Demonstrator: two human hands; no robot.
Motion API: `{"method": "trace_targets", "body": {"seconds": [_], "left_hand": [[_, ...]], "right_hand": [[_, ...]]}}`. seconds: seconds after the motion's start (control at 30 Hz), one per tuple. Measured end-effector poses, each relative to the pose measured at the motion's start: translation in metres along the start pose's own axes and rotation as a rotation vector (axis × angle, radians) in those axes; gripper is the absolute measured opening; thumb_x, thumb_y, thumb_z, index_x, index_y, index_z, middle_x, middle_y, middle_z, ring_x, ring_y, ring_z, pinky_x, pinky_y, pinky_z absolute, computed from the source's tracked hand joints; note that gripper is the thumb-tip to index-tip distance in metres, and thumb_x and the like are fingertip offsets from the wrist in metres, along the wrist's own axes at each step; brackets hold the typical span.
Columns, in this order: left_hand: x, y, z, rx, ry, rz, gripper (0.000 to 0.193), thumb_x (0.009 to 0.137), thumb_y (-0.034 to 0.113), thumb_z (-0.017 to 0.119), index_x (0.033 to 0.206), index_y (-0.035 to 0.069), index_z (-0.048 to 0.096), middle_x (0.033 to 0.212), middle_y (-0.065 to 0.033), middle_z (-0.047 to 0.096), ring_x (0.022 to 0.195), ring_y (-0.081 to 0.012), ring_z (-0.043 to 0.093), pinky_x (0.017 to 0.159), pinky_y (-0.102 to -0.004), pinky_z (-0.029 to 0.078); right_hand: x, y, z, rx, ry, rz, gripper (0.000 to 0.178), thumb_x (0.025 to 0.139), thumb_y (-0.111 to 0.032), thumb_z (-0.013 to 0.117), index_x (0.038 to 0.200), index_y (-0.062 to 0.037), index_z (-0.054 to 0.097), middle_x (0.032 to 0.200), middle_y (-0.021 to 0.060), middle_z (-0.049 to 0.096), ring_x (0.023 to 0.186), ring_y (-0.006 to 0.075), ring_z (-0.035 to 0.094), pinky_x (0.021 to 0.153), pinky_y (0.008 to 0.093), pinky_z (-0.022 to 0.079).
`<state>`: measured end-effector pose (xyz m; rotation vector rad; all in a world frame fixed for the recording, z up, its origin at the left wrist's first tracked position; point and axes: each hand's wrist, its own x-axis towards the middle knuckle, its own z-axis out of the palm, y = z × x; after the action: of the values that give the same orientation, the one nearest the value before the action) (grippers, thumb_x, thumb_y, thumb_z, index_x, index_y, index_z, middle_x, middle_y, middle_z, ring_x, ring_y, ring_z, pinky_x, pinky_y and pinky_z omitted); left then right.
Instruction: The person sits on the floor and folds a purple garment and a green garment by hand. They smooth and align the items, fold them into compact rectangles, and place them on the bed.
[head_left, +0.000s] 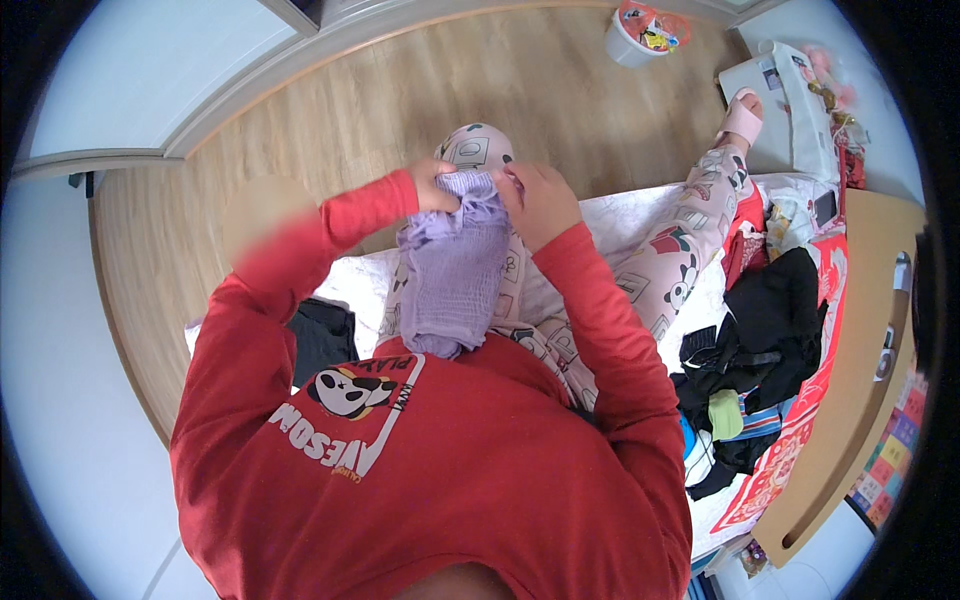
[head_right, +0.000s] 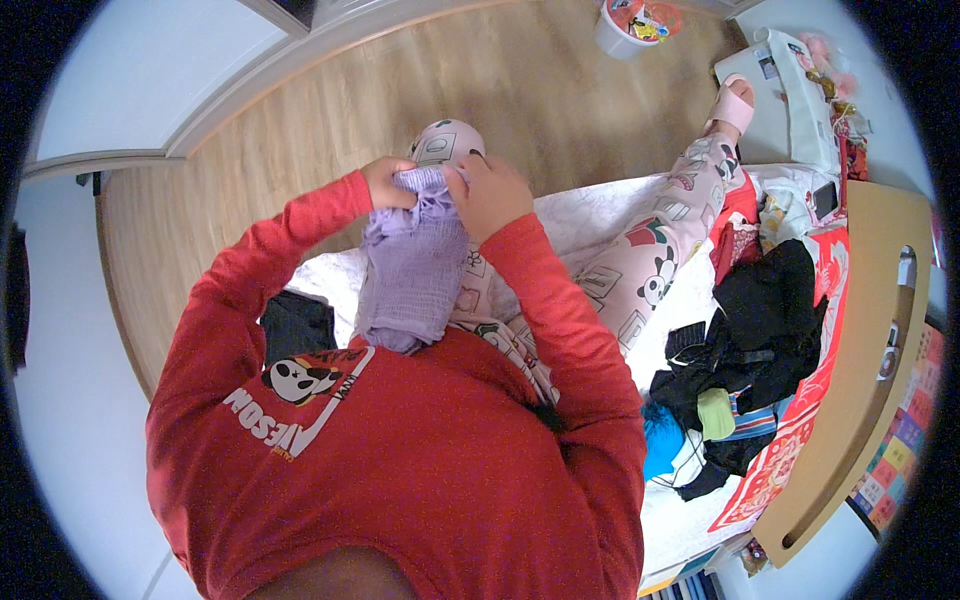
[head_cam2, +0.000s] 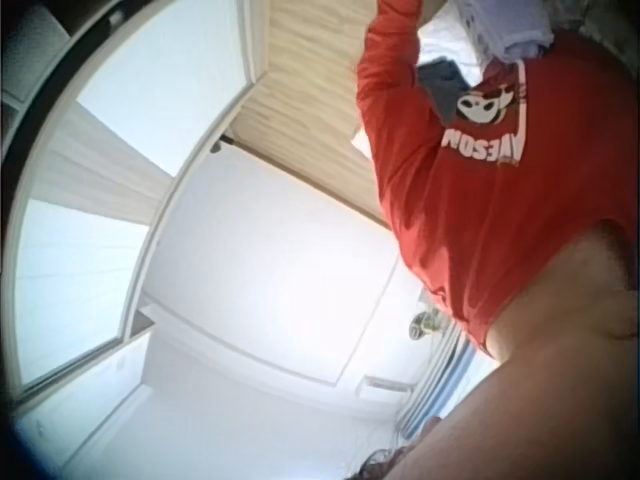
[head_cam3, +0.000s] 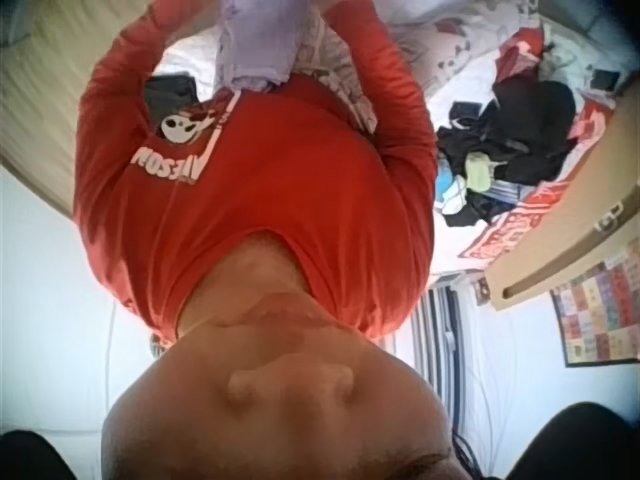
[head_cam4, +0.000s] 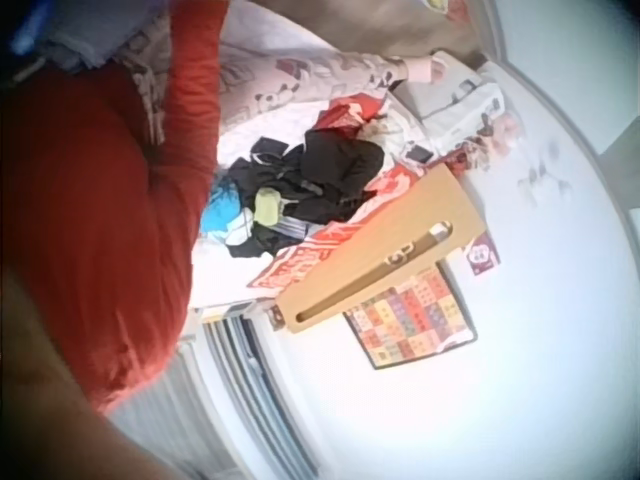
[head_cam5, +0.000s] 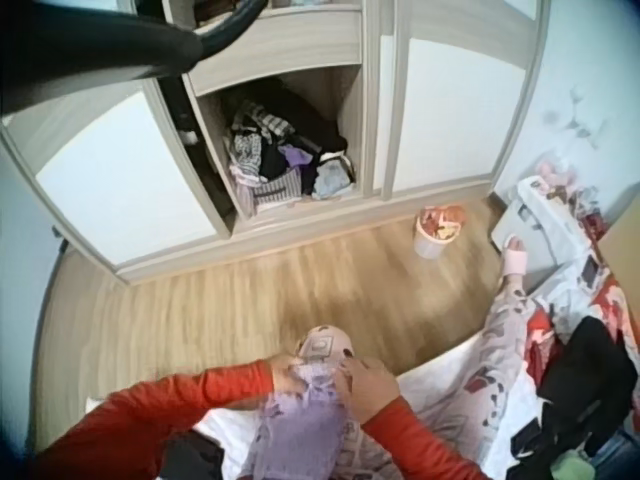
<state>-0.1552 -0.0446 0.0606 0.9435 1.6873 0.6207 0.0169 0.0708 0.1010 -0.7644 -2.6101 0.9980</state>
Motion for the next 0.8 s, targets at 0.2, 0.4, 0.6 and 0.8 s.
{"method": "trace_targets", "body": {"seconds": [0.2, 0.4, 0.6, 0.8], "left_hand": [[-0.056, 0.031, 0.042, 0.17, 0.502, 0.289, 0.034, 0.061, 0.009, 0.066, 0.093, 0.001, 0.056, 0.081, -0.0134, 0.061, 0.074, -0.0192, 0.061, 0.066, -0.0297, 0.048], [-0.094, 0.061, 0.054, -0.63, 0.196, 0.442, 0.03, 0.076, 0.0, 0.058, 0.105, -0.001, 0.052, 0.102, -0.0121, 0.058, 0.093, -0.017, 0.057, 0.082, -0.0295, 0.046], [-0.099, 0.084, -0.029, -0.281, 0.695, 0.745, 0.071, 0.066, -0.004, 0.066, 0.127, 0.003, 0.032, 0.111, -0.0074, 0.05, 0.102, -0.0197, 0.049, 0.091, -0.0352, 0.037], [-0.109, 0.065, -0.033, -0.103, 0.496, 0.779, 0.081, 0.059, 0.006, 0.074, 0.128, 0.012, 0.032, 0.129, -0.0146, 0.037, 0.119, -0.0301, 0.038, 0.096, -0.048, 0.03]], "right_hand": [[0.012, -0.032, 0.024, 0.265, -0.625, 0.453, 0.037, 0.086, -0.035, 0.045, 0.092, -0.0006, 0.057, 0.091, 0.0191, 0.06, 0.08, 0.0309, 0.059, 0.068, 0.0351, 0.046], [-0.004, 0.035, 0.053, 0.522, -0.569, 0.207, 0.04, 0.079, -0.025, 0.051, 0.111, -0.0015, 0.05, 0.093, 0.0202, 0.06, 0.084, 0.0311, 0.06, 0.072, 0.0347, 0.046], [0.013, -0.055, -0.076, 0.762, -0.073, -0.078, 0.04, 0.069, -0.004, 0.055, 0.108, -0.0072, 0.053, 0.094, 0.0132, 0.059, 0.082, 0.024, 0.058, 0.068, 0.0305, 0.046], [-0.013, -0.074, -0.053, -0.15, 0.159, -0.786, 0.033, 0.066, -0.006, 0.055, 0.098, -0.0169, 0.057, 0.088, 0.0077, 0.053, 0.08, 0.0263, 0.053, 0.07, 0.0367, 0.043]]}}
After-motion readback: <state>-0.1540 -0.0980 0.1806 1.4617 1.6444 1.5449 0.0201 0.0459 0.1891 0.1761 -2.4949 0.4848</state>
